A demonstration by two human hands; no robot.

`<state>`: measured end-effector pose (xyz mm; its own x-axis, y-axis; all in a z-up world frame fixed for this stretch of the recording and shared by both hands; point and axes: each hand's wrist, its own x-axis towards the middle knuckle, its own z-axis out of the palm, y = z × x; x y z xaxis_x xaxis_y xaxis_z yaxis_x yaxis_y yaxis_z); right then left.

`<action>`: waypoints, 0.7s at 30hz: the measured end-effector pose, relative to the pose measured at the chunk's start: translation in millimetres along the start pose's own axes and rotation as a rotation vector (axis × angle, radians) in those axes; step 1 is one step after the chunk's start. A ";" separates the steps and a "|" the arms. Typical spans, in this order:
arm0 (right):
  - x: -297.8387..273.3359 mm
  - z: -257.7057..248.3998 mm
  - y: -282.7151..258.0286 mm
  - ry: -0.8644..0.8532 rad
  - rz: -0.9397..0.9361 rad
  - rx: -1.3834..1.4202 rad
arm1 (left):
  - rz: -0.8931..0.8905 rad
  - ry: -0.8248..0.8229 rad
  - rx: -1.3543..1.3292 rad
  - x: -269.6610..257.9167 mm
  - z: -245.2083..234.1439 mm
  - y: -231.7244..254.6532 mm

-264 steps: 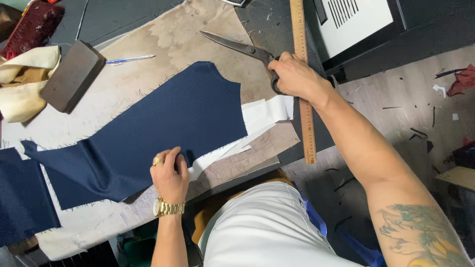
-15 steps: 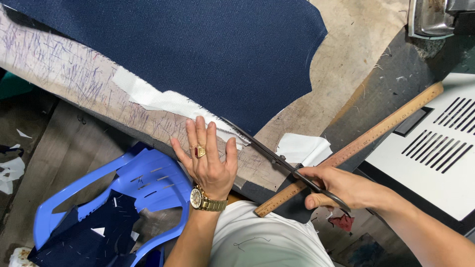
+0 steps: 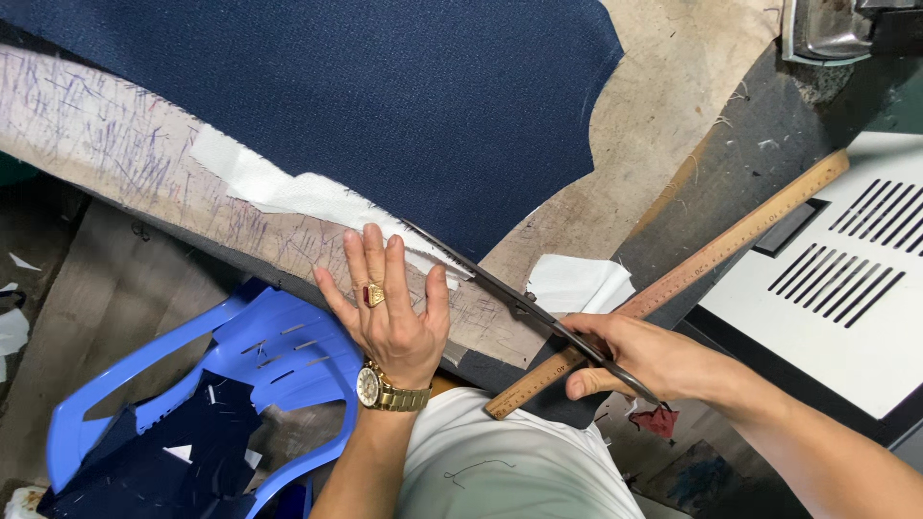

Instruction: The person cuts blue and white fabric pieces using large tailor's shears, then marks the white fabric with pink chalk using a ruler for guidance.

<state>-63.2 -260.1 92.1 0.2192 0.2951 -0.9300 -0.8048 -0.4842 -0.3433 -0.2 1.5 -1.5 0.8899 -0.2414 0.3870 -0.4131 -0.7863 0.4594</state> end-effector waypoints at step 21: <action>9.1 -8.0 -39.2 -0.014 -0.056 0.038 | -0.016 0.059 0.040 3.6 2.2 2.9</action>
<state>-25.2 -245.0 96.0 0.2566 0.3327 -0.9074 -0.8120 -0.4350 -0.3891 2.2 -2.9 -0.5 0.8830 -0.1955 0.4268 -0.3895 -0.8124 0.4339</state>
